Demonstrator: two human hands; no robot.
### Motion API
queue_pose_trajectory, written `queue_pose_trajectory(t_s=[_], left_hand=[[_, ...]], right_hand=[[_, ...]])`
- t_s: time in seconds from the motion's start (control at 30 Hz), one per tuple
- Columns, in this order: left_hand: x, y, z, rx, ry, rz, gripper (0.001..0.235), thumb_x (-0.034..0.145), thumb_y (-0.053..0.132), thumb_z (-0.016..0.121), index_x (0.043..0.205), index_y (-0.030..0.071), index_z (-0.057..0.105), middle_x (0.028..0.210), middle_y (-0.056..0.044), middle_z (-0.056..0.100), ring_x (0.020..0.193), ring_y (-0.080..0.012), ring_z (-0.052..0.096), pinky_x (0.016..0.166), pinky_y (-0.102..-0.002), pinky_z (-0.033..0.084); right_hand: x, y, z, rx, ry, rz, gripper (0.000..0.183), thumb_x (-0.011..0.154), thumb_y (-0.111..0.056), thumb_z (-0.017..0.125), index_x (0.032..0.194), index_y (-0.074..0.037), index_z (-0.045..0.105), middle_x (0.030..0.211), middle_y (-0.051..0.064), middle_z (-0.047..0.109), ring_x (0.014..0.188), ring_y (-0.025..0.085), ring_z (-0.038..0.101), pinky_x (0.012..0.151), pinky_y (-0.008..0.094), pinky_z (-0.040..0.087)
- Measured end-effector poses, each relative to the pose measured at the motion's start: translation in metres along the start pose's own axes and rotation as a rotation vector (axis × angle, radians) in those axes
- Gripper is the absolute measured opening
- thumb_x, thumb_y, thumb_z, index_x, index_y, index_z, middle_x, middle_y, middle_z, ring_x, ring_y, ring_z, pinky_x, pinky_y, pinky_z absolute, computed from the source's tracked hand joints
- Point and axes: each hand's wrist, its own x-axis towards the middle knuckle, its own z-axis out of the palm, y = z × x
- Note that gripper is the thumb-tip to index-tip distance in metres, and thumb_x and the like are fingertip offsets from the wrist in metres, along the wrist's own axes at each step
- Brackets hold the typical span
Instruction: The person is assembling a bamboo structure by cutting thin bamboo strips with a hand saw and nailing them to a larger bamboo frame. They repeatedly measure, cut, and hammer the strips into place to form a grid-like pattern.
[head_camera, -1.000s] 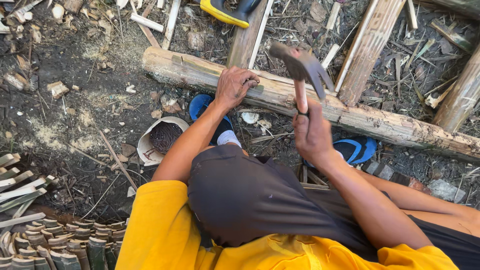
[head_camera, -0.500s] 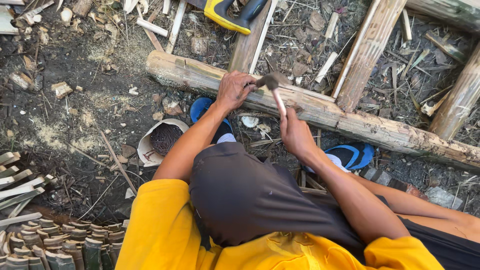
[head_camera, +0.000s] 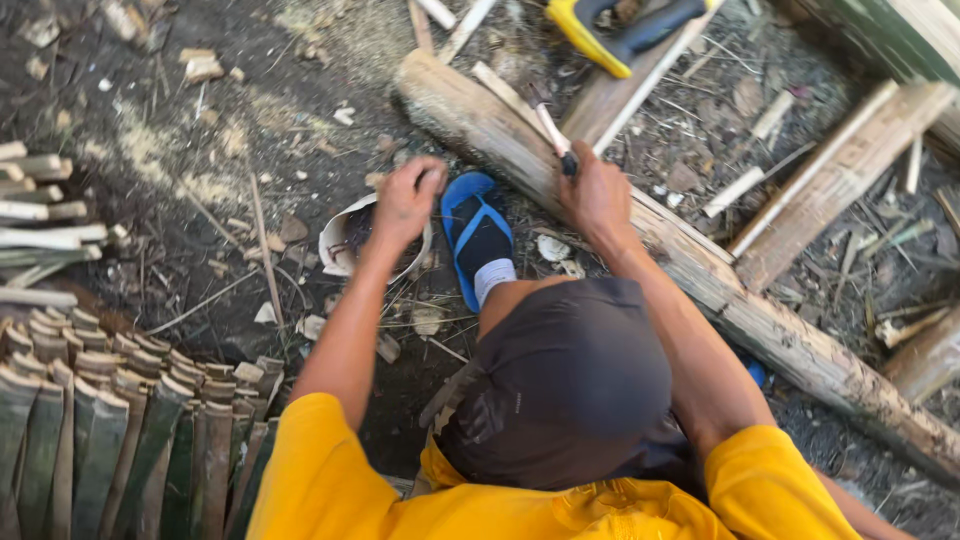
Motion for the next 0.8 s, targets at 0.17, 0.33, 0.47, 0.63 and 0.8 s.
queue_pose_trajectory(t_s=[0.17,0.33,0.47,0.63,0.8], left_hand=[[-0.045,-0.060,-0.060,0.548,-0.284,-0.280,0.022,0.091,0.025,0.071,0.105,0.007,0.075,0.101,-0.021,0.074,0.094,-0.0409,0.071,0.083,-0.050,0.055],[-0.041,-0.126,-0.016,0.829,-0.394,-0.339,0.030,0.085,0.029,0.075,0.100,0.003,0.071,0.101,-0.023,0.073,0.097,-0.0410,0.072,0.080,-0.051,0.059],[-0.039,-0.159,0.003,0.908,-0.448,-0.228,0.010,0.092,0.014,0.068,0.094,0.009,0.077,0.102,-0.019,0.076,0.096,-0.0375,0.075,0.080,-0.050,0.061],[-0.043,-0.133,-0.014,0.785,-0.437,-0.174,0.028,0.082,0.026,0.074,0.101,0.005,0.070,0.092,-0.020,0.074,0.086,-0.0404,0.072,0.072,-0.052,0.058],[-0.048,-0.149,0.006,0.831,-0.439,-0.161,0.020,0.102,0.019,0.062,0.091,0.013,0.077,0.097,-0.016,0.076,0.090,-0.0375,0.074,0.078,-0.052,0.058]], right_hand=[[0.011,0.003,-0.008,-0.096,0.108,-0.123,0.027,0.087,-0.025,0.077,0.109,-0.009,0.070,0.093,0.024,0.071,0.085,0.044,0.069,0.073,0.053,0.053],[0.010,0.008,0.013,0.063,0.123,-0.061,0.032,0.082,-0.019,0.080,0.107,-0.005,0.066,0.086,0.022,0.068,0.079,0.042,0.066,0.071,0.052,0.050],[0.017,0.003,0.023,0.177,0.135,0.024,0.022,0.084,-0.013,0.074,0.101,-0.005,0.064,0.078,0.017,0.065,0.071,0.032,0.066,0.071,0.048,0.051],[0.050,-0.028,0.038,0.258,0.169,-0.055,0.015,0.091,-0.011,0.072,0.098,-0.005,0.060,0.075,0.014,0.060,0.067,0.027,0.060,0.064,0.047,0.050],[0.067,-0.039,0.059,0.153,0.244,-0.353,0.022,0.084,-0.009,0.078,0.094,-0.005,0.058,0.077,0.012,0.058,0.072,0.024,0.059,0.065,0.045,0.050]])
